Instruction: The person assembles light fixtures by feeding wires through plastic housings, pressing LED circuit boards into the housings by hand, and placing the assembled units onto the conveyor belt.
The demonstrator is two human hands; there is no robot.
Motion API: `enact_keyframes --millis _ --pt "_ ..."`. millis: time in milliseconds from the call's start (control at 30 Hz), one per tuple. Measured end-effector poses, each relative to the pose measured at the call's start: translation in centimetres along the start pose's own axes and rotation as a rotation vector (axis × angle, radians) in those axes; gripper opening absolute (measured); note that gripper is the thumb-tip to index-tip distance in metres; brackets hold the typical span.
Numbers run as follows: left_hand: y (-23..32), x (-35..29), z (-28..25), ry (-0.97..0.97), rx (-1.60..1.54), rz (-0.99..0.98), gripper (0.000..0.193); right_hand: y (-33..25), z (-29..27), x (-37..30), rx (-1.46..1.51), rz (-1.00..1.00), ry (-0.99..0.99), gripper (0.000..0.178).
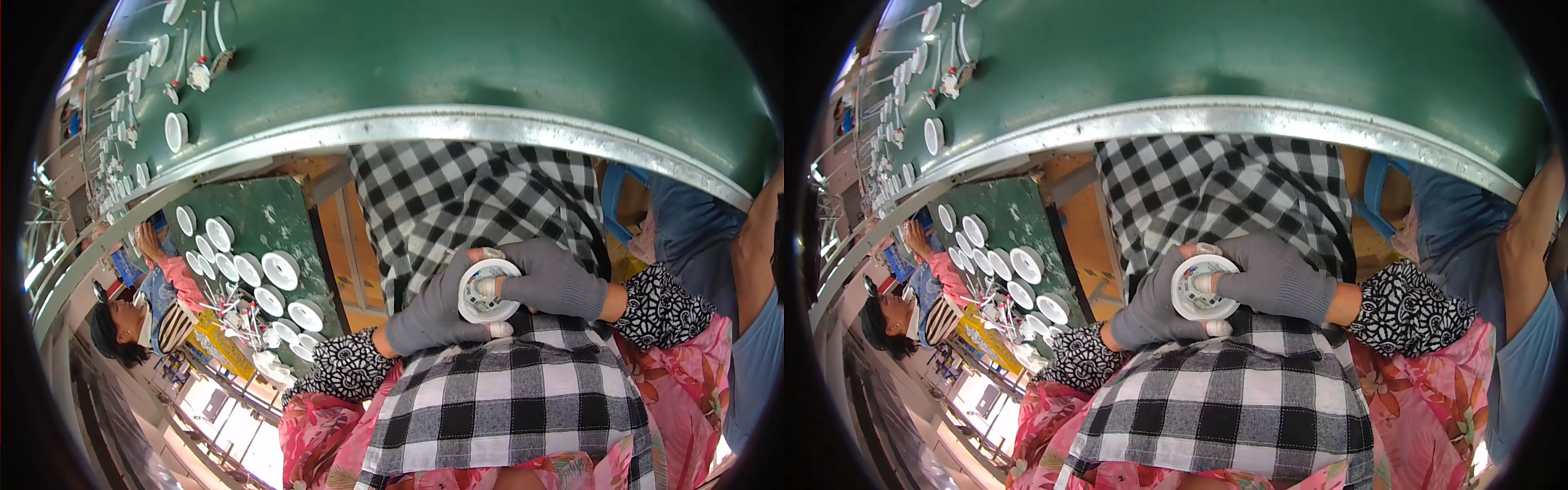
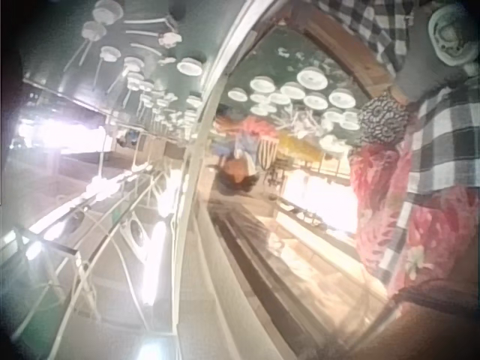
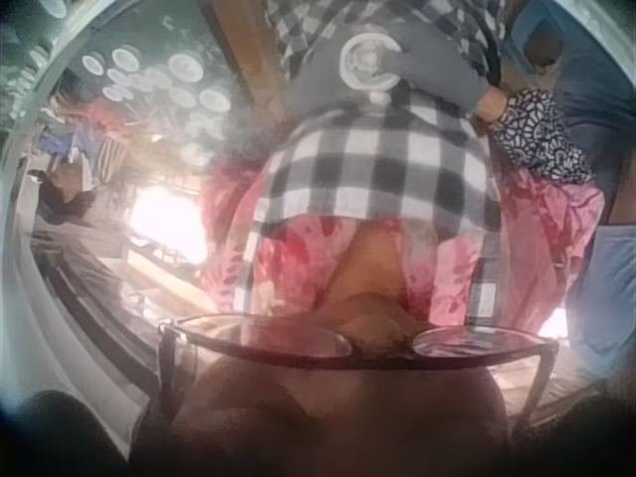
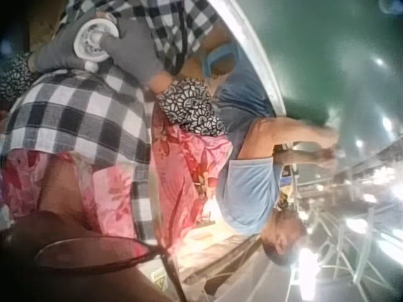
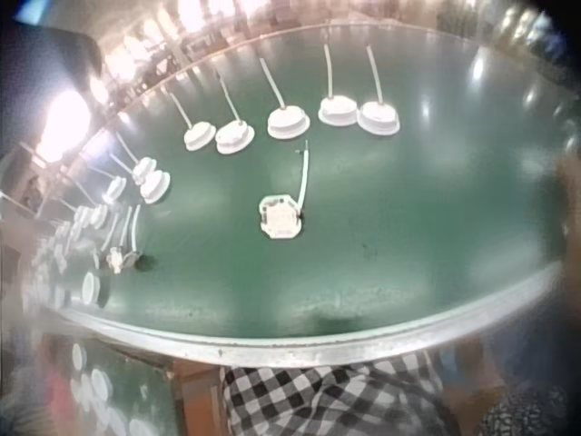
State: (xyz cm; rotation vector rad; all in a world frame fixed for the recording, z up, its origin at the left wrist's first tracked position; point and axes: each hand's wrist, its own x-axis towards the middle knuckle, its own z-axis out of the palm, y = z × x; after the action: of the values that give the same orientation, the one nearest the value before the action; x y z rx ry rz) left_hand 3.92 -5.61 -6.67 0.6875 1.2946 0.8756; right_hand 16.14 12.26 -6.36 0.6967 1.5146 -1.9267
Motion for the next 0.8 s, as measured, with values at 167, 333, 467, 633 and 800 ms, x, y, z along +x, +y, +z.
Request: enact_keyframes --millis 167,333,467,633,800 --pt "0.5 -0.1 0.2 0.171 -0.002 0.022 0.094 -0.7 -0.3 -0.2 0.098 -0.017 -0.104 0.039" --pt "1.3 0.5 0.5 0.243 0.129 0.060 0.096 1.2 1.0 0.3 -0.039 -0.249 0.149 0.042" --pt "0.5 0.7 -0.7 0.161 0.170 0.174 0.095 -1.4 -1.0 0.3 -0.039 0.040 -0.063 0.046" --pt "0.3 0.8 -0.4 0.189 0.185 0.154 0.097 -0.9 -0.5 0.0 -0.015 -0.061 -0.049 0.043" --pt "-0.4 0.2 1.5 0.262 0.112 0.109 0.096 0.7 1.1 -0.1 -0.023 -0.106 0.068 0.040"
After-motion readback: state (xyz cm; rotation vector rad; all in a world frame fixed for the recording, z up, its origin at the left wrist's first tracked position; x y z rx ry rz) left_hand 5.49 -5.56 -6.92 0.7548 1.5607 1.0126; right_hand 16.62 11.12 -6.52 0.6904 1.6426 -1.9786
